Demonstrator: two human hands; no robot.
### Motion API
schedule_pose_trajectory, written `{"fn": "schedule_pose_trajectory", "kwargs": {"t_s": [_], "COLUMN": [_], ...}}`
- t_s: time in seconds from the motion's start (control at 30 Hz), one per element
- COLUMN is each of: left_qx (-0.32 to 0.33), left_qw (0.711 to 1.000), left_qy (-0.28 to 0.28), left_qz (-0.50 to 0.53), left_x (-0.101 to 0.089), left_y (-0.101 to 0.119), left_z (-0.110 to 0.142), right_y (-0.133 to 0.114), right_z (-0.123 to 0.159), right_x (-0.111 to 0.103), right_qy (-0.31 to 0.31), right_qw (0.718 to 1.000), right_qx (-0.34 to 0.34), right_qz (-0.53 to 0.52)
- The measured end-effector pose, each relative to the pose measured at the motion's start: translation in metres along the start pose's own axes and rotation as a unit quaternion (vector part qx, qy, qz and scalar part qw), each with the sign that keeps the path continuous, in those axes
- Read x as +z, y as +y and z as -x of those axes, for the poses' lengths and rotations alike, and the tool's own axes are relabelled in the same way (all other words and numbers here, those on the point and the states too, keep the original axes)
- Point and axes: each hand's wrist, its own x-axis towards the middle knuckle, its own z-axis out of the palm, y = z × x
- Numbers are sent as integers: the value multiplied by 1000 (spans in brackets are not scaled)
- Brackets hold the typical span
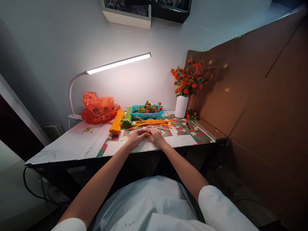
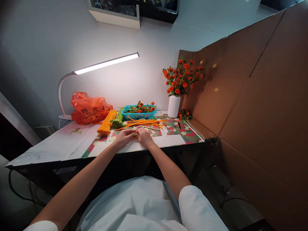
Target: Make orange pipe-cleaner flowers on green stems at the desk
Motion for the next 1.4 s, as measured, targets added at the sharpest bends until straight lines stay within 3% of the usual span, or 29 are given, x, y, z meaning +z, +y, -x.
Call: {"fn": "schedule_pose_trajectory", "kwargs": {"t_s": [0.13,0.27,0.4,0.53,0.63,0.73,0.9,1.07,1.2,1.4], "left_qx": [-5,12,-17,-1,28,75,171,210,223,166], "left_qw": [999,983,955,933,925,927,933,927,932,961], "left_qy": [5,50,133,241,282,273,188,159,155,139], "left_qz": [-39,-174,-265,-267,-252,-248,-257,-267,-240,-170], "left_x": [-1,-1,-2,-6,-8,-7,-1,1,-1,-2], "left_y": [5,11,6,1,4,12,24,23,20,16], "left_z": [2,3,-1,-4,-1,3,9,8,7,5], "right_y": [2,11,24,37,42,40,24,15,17,19], "right_z": [-2,-13,-28,-35,-33,-28,-12,-4,-3,-2], "right_x": [2,0,-9,-11,-7,-9,-15,-10,-9,-10], "right_qy": [-7,-11,27,-40,-24,71,192,189,199,202], "right_qw": [1000,997,996,992,991,991,967,952,946,942], "right_qx": [20,70,86,53,39,6,-87,-164,-170,-181], "right_qz": [-14,-32,17,111,127,117,143,174,189,201]}}
